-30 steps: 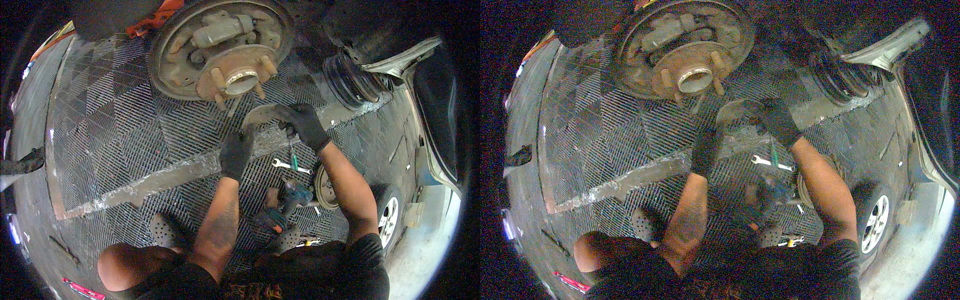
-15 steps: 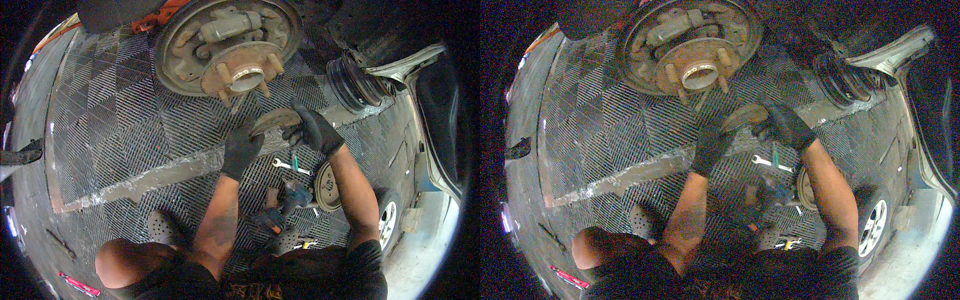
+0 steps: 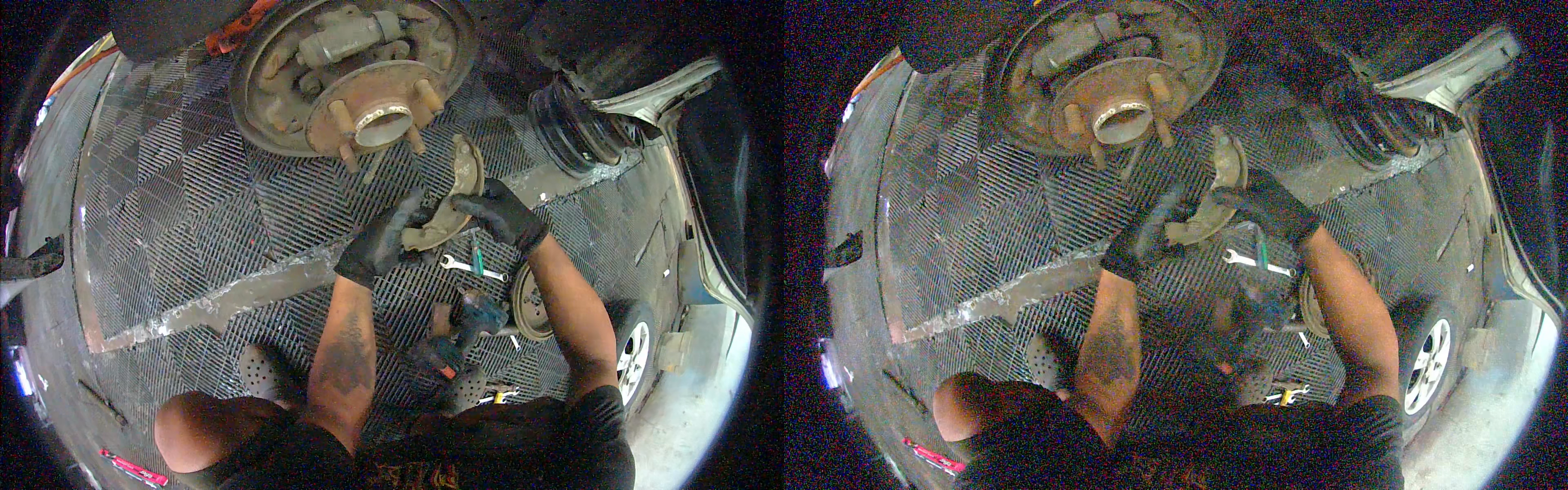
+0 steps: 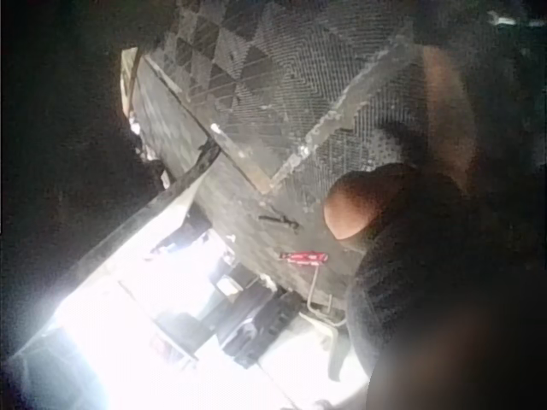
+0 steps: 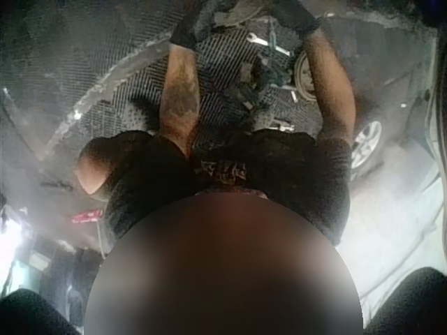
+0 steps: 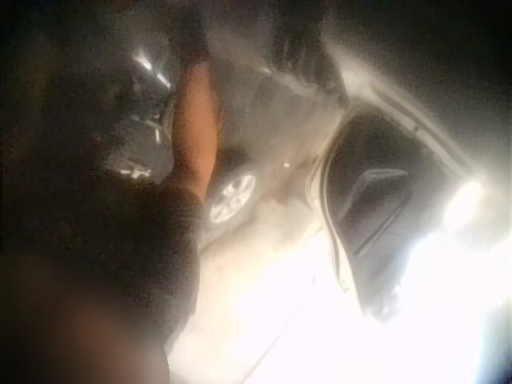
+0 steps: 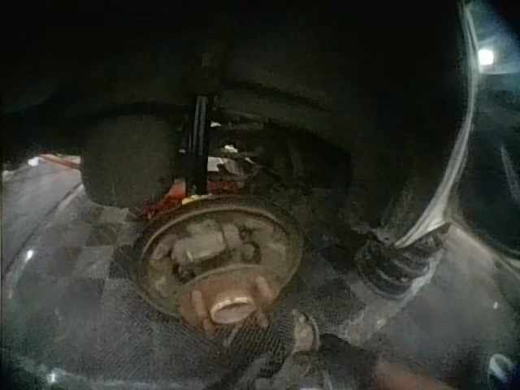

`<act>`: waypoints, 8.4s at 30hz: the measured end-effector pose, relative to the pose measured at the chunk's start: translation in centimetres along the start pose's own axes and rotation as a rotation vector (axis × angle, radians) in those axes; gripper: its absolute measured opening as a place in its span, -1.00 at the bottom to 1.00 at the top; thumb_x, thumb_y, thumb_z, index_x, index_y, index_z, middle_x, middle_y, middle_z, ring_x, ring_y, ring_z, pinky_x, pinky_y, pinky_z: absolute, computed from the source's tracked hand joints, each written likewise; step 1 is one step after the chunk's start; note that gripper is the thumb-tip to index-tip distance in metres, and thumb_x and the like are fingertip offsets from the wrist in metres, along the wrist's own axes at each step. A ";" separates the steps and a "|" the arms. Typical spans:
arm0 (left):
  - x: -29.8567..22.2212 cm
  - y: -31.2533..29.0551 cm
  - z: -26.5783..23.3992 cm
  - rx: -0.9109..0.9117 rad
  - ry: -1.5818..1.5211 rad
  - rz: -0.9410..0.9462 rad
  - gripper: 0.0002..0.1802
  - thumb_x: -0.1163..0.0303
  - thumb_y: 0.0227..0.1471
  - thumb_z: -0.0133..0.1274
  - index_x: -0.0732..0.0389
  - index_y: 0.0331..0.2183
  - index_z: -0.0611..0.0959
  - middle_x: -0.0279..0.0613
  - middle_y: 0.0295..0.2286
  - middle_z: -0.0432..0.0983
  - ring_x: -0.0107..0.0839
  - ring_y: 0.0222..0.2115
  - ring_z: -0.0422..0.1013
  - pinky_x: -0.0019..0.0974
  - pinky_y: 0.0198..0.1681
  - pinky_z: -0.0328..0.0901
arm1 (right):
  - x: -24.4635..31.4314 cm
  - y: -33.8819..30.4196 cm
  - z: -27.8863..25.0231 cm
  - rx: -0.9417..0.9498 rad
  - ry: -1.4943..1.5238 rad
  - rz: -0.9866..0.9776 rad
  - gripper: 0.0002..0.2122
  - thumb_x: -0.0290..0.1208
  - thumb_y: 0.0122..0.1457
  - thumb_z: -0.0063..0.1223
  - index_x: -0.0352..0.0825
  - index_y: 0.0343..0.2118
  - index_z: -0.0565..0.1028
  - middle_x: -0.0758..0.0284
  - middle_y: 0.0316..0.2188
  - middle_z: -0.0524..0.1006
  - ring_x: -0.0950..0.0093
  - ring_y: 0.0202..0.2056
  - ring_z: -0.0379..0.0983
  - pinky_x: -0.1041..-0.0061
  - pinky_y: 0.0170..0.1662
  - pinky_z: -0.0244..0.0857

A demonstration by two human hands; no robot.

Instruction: The person uses a torque wrench to tighten bolts on the rear brake assembly of a white car. They then remove the brake drum and install new brake shoes, securing them with springs and adjusting components.

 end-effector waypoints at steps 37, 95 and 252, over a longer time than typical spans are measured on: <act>-1.9 -0.6 -1.7 -0.442 -0.649 0.765 -0.55 -0.04 0.41 -0.20 0.14 -0.08 0.51 -0.33 -0.22 0.49 -0.44 -0.20 0.45 -0.25 -0.12 0.38 | 1.5 0.6 6.1 -0.537 0.627 0.139 -0.73 -0.30 0.28 0.15 -0.39 -0.09 0.56 0.27 -0.23 0.65 0.39 -0.19 0.59 0.38 -0.13 0.45; 0.4 -3.4 -9.8 -0.277 -0.551 0.377 -0.52 0.53 0.12 0.20 0.24 0.10 0.57 -0.21 -0.11 0.60 -0.40 -0.16 0.55 -0.31 -0.09 0.46 | 5.8 6.8 6.9 0.222 0.004 -0.166 -0.77 -0.53 0.18 0.28 -0.35 -0.10 0.61 0.31 -0.23 0.66 0.57 -0.22 0.56 0.46 -0.08 0.47; -4.6 -4.5 -8.0 -0.726 -0.384 0.800 -0.60 0.45 0.08 0.29 0.28 -0.03 0.63 -0.32 -0.25 0.60 -0.59 -0.34 0.48 -0.44 -0.26 0.41 | 5.7 7.7 3.0 -0.481 0.133 0.025 -0.84 -0.37 0.25 0.16 -0.38 -0.30 0.57 0.43 -0.57 0.54 0.67 -0.61 0.39 0.62 -0.53 0.24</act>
Point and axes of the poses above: each hand's wrist, its own y-axis towards the middle knuckle, its own z-axis out of the palm, x = y × z, the point moved 9 cm from there along y, towards the middle knuckle
